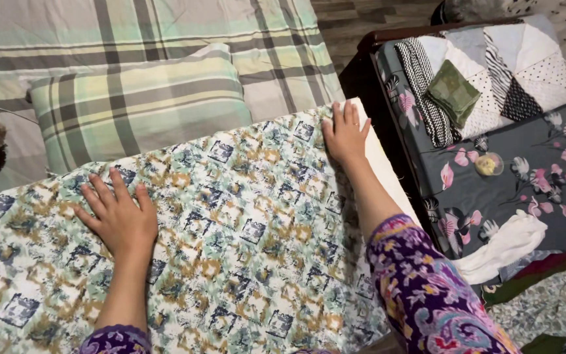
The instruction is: The person picks up clothing items from a bed, smooths them out on a white surface, and folds them into flat rectangular shapes.
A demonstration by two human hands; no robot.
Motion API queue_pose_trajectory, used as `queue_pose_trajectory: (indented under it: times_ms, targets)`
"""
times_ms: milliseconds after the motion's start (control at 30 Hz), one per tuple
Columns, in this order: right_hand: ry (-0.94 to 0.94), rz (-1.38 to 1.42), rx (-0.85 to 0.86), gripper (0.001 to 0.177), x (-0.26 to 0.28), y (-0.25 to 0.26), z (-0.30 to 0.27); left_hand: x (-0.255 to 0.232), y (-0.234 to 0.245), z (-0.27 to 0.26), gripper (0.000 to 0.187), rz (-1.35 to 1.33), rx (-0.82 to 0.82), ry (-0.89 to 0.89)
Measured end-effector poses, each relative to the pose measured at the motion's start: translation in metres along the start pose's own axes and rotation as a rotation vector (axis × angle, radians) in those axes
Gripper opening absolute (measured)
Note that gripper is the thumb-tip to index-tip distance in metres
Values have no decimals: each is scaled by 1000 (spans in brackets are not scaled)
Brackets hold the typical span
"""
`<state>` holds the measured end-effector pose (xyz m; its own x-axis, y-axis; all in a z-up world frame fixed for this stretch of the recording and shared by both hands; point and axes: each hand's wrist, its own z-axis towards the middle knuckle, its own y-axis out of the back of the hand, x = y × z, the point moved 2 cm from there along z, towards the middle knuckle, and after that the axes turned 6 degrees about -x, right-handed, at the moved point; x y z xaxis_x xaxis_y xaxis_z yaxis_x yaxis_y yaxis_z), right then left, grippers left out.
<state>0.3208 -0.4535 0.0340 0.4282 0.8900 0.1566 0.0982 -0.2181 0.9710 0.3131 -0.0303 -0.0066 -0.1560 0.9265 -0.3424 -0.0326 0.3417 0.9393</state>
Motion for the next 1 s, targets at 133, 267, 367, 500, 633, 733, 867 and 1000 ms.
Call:
queue_pose_trajectory:
  times_ms: [133,267,367,500,633,733,867,1000]
  targets:
    - [-72,460,-188,14,103,31,-59,-3,2,-1,70,-55,-14,-7]
    - [459,96,216,71,144,-54,-142,-4,5,-5,70,-88,-31,-24]
    - [219,396,210,70,131,-6,-160,-2,4,-4,68,-96,-44,-40]
    - [27,339,-59,56,39,-6,-147,-2,7,-5,67,-108,-38,-45]
    - [-241,127,-119,69,-28,-20,-143,2,0,-1,72,-68,21,-19]
    - [-405,438,-119,49,54,54,-178,9,-11,7,74,-55,65,-18]
    - [173,428,99,69,117,4,-230,-28,32,-33,65,16,258,42]
    - [371,295,-99,78,80,-74,-243,-22,-38,-106,64,29,-357,-508]
